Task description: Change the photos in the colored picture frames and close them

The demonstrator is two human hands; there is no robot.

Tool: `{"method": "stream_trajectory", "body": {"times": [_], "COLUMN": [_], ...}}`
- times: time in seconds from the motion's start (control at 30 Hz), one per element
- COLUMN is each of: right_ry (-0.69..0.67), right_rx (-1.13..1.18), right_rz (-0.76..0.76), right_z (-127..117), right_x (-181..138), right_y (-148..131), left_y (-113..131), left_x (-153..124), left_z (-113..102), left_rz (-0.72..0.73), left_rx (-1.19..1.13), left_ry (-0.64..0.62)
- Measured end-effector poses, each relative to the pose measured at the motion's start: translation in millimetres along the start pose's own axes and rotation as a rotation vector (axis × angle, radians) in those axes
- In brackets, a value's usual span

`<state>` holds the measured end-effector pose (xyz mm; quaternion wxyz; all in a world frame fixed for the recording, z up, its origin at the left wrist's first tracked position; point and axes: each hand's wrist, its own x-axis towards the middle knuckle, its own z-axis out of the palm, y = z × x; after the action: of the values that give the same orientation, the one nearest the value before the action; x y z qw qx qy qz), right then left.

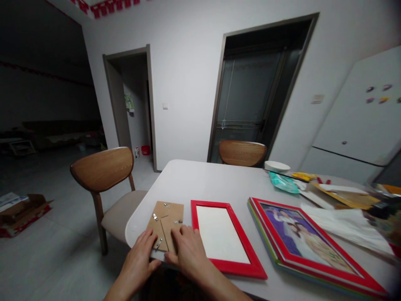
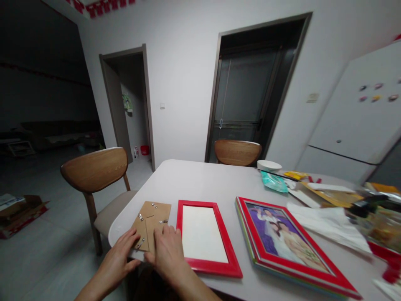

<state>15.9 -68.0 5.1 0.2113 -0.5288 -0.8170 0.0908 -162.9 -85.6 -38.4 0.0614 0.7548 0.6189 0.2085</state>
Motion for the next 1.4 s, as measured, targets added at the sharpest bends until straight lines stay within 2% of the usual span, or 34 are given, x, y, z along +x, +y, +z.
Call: {"method": "stream_trajectory", "body": {"times": [0.1, 0.23, 0.33, 0.43, 0.53, 0.63, 0.77, 1.0, 1.2, 1.4], "right_ry": [-0.006, 0.039, 0.070, 0.044, 0.036, 0.060, 0.064, 0.164, 0.093, 0.084], "right_rx": [0.103, 0.310, 0.336, 0.292, 0.228, 0.158, 0.096, -0.113, -0.080, -0.151], "right_rz": [0.015, -0.010, 0.003, 0.069, 0.125, 0.160, 0.163, 0.137, 0.073, 0.157], "right_z": [5, -19, -48, -71, -81, -81, -70, -44, -51, -55], "right_x": [3, -5, -20, -40, -57, -66, -65, -65, -67, -45], "right_y": [1, 13, 29, 55, 85, 109, 126, 130, 127, 135], "left_y": [-1, 15, 47, 85, 116, 132, 137, 130, 119, 115], "left_x": [4, 9, 13, 21, 30, 37, 43, 41, 30, 26], "left_z": [2, -4, -10, -10, 1, 16, 26, 26, 23, 21], "left_rz": [0.027, 0.091, 0.134, 0.206, 0.280, 0.311, 0.295, 0.308, 0.309, 0.335], "left_rx": [-0.052, -0.191, -0.288, -0.348, -0.398, -0.409, -0.340, -0.291, -0.336, -0.333], "left_ry": [0.035, 0.082, 0.090, 0.019, -0.042, -0.079, -0.098, -0.119, -0.173, -0.217]}}
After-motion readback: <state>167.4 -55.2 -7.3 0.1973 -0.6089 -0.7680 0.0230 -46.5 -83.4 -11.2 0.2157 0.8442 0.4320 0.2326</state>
